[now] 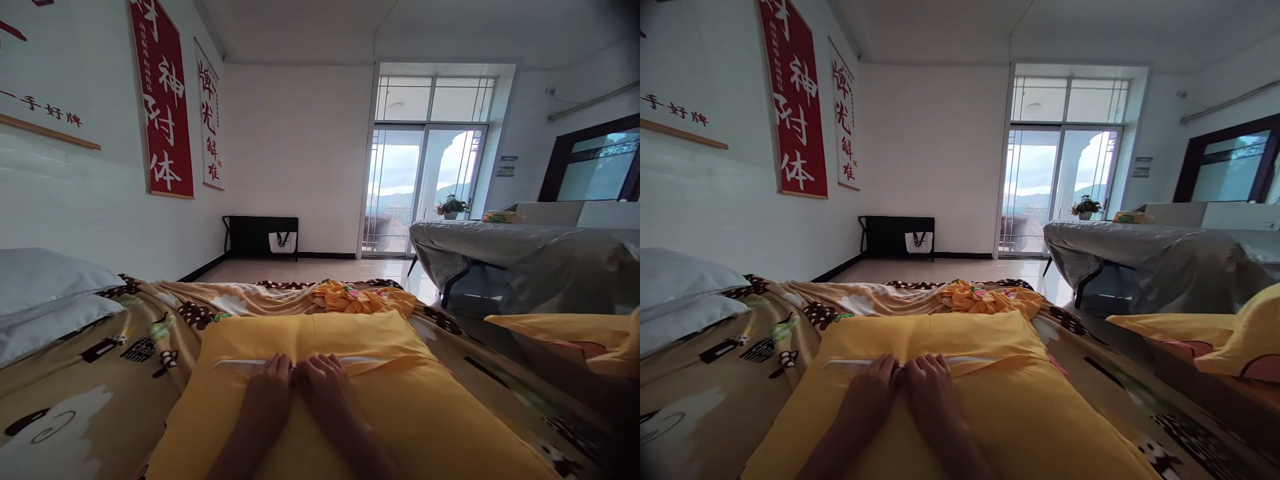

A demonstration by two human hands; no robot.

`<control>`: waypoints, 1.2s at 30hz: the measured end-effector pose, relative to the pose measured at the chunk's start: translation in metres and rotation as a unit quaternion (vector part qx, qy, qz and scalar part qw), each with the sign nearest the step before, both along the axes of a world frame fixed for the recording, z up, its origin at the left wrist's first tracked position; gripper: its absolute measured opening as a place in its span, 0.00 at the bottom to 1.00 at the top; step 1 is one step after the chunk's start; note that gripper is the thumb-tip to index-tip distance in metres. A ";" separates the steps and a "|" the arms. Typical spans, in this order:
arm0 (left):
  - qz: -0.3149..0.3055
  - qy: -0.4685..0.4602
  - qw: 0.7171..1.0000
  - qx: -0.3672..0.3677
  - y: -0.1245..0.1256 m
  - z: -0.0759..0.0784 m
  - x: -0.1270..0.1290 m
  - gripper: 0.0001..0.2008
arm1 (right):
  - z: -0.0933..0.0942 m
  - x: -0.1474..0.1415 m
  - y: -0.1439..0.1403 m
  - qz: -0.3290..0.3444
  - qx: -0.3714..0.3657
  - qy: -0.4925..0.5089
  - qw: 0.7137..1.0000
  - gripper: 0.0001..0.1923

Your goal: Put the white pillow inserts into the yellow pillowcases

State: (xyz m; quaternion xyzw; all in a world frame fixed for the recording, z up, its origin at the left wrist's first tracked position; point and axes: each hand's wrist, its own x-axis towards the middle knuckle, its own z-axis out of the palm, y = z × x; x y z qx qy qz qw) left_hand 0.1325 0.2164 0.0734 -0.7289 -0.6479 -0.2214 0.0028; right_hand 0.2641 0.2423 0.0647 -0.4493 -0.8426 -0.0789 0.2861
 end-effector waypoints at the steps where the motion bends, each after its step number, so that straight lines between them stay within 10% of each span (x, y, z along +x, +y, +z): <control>1: -0.002 0.004 1.000 0.001 0.001 -0.001 -0.001 0.16 | 0.000 0.000 0.000 -0.004 0.007 -0.007 1.000 0.09; 14: -0.005 -0.050 0.998 -0.030 -0.007 0.031 -0.054 0.10 | -0.008 0.003 0.010 -0.004 0.046 0.031 0.998 0.10; 36: 0.002 -0.016 0.999 -0.031 -0.009 0.034 -0.079 0.12 | 0.000 0.003 0.003 -0.002 0.000 0.033 0.999 0.12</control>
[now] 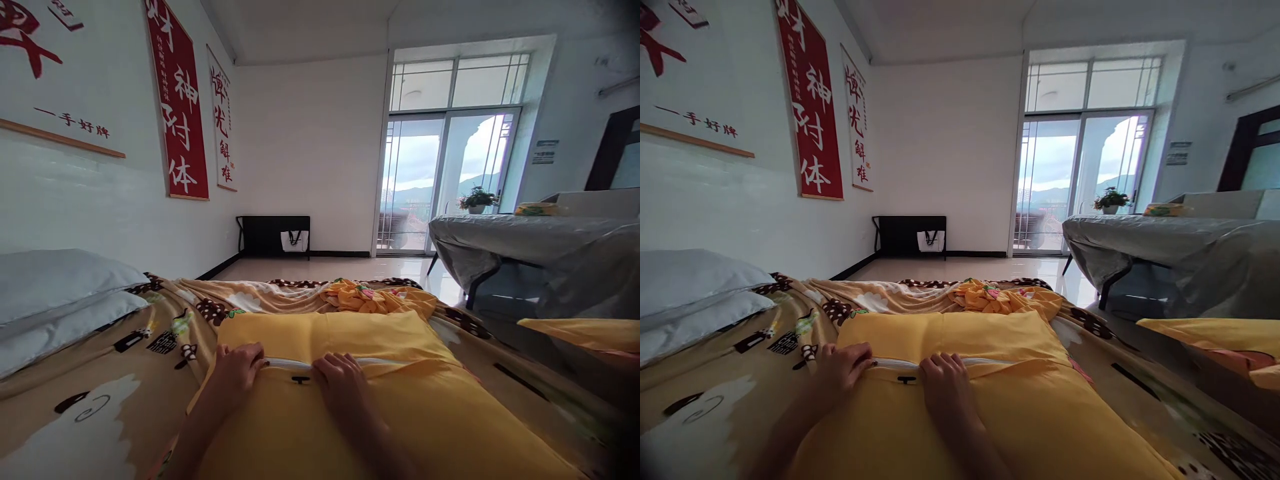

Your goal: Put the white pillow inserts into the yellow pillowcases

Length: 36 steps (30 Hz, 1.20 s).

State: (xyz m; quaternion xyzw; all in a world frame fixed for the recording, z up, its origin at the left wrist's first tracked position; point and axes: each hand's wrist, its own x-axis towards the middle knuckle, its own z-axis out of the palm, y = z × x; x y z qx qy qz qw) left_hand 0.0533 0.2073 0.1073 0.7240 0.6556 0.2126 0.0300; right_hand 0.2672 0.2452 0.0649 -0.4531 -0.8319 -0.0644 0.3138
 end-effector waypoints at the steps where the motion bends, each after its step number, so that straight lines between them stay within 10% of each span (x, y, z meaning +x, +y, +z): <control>1: -0.003 -0.005 1.000 -0.002 0.000 -0.001 -0.001 0.11 | 0.000 0.000 0.000 0.000 -0.002 0.000 1.000 0.12; 36: 0.141 0.070 0.984 -0.088 0.003 -0.008 -0.053 0.15 | -0.009 0.000 0.005 0.009 0.027 0.014 0.999 0.11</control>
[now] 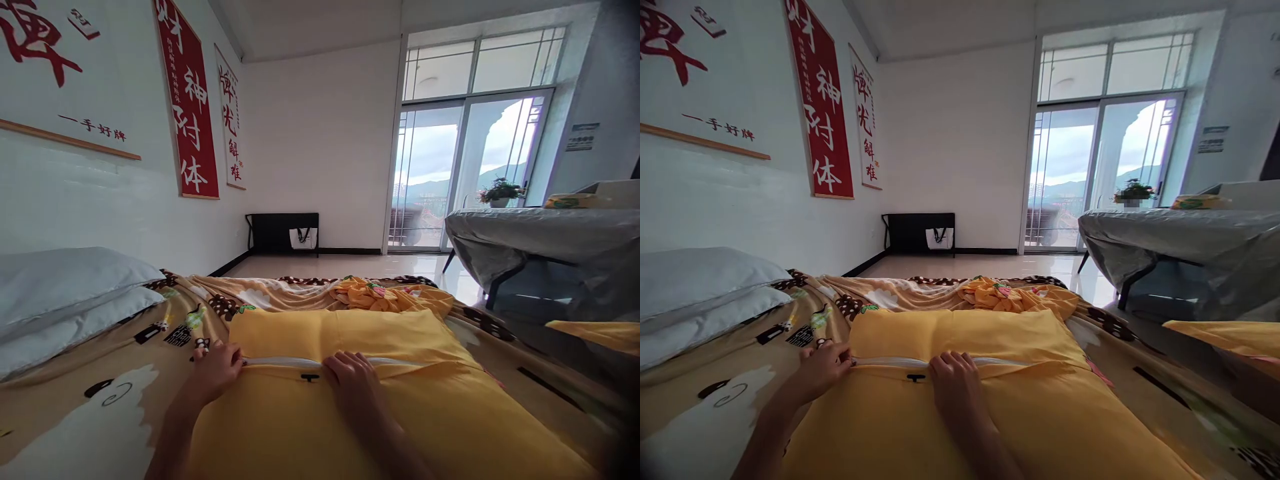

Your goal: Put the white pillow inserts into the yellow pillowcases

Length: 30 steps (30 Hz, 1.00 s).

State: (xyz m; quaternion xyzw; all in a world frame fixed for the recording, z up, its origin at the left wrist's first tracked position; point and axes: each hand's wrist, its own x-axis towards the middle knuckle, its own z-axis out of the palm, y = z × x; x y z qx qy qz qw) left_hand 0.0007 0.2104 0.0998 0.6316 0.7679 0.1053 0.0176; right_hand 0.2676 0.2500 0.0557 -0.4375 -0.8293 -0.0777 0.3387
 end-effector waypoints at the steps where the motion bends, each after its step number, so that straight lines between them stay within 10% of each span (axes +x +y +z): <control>1: 0.003 0.003 1.000 -0.001 0.002 -0.002 -0.002 0.15 | 0.000 0.000 0.000 0.000 0.001 0.001 1.000 0.11; 30: 0.011 0.068 0.997 0.037 0.013 -0.019 -0.017 0.11 | 0.003 -0.001 0.000 -0.004 -0.006 0.001 1.000 0.11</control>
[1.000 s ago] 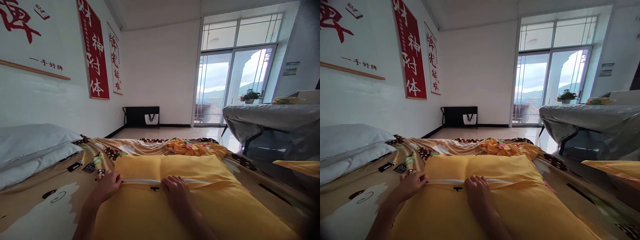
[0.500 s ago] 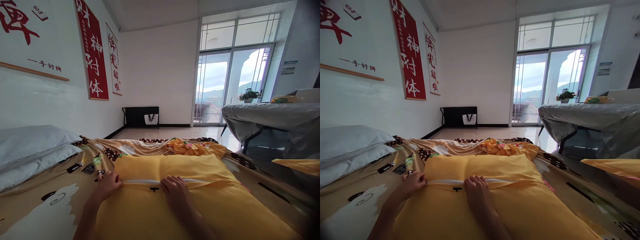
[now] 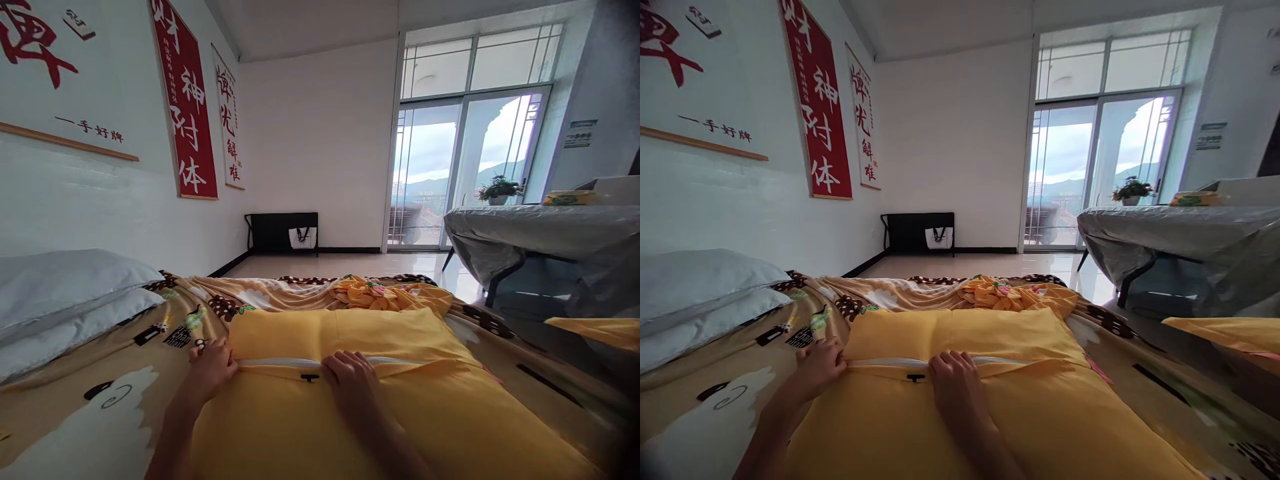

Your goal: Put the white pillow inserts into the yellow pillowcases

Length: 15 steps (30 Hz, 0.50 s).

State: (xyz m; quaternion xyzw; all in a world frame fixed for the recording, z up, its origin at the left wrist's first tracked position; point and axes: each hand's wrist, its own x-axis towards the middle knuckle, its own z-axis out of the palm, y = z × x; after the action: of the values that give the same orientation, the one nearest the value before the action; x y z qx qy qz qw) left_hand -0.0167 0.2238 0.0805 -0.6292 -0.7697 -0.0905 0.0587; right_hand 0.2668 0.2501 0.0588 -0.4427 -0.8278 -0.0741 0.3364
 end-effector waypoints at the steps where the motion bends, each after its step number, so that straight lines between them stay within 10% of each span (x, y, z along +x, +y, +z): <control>1: 0.009 -0.001 1.000 -0.001 0.001 0.000 -0.002 0.11 | 0.000 0.000 0.000 0.001 0.001 0.000 1.000 0.11; 15: 0.034 -0.021 0.999 0.011 0.002 0.008 -0.010 0.09 | -0.003 0.000 0.001 0.011 0.016 0.010 1.000 0.12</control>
State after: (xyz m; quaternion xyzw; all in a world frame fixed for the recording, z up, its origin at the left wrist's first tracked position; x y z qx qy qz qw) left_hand -0.0268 0.2260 0.0881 -0.6001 -0.7905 -0.1107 0.0524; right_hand 0.2669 0.2515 0.0556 -0.4289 -0.8280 -0.0796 0.3524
